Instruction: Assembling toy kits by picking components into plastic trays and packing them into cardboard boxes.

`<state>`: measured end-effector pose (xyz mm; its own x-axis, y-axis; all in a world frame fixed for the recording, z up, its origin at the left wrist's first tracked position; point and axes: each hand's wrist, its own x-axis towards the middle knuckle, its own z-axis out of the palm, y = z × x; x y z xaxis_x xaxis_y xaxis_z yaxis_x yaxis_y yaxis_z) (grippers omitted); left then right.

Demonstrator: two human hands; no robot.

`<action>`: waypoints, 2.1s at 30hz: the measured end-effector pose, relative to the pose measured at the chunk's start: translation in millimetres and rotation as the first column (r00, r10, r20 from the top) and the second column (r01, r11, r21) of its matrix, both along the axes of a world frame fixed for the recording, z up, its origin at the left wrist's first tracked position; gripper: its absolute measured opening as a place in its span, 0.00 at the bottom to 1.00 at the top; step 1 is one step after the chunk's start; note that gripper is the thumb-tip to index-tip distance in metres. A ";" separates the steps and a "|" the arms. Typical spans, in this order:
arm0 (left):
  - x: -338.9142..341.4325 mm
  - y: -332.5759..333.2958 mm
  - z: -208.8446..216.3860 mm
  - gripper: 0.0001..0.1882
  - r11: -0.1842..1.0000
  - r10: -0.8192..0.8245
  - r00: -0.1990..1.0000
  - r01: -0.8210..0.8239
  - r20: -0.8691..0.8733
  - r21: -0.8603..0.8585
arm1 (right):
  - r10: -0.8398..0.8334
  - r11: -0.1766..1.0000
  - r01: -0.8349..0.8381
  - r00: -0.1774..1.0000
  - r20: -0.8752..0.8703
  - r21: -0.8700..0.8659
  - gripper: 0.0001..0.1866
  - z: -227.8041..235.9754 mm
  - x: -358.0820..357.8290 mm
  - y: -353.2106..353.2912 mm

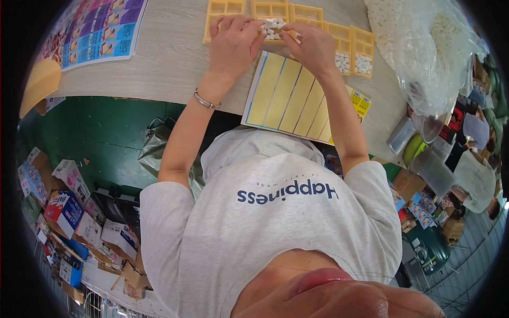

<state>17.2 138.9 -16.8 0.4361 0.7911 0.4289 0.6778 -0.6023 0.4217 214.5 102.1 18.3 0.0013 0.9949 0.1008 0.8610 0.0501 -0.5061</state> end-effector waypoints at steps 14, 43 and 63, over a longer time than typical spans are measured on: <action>-0.5 -21.2 -1.7 0.32 0.995 -0.097 0.912 0.078 -0.397 -0.064 | 0.125 0.991 -0.128 0.990 0.060 0.041 0.15 -6.4 -3.7 6.4; 12.1 -28.2 1.7 0.34 0.991 -0.104 0.932 0.068 -0.347 -0.113 | 0.109 0.980 -0.100 0.993 -0.045 0.170 0.07 -9.9 -4.6 -2.2; 12.4 -22.5 4.2 0.38 0.986 -0.140 0.922 0.098 -0.362 -0.133 | 0.205 0.978 -0.199 0.973 -0.105 0.067 0.06 -3.0 5.3 4.7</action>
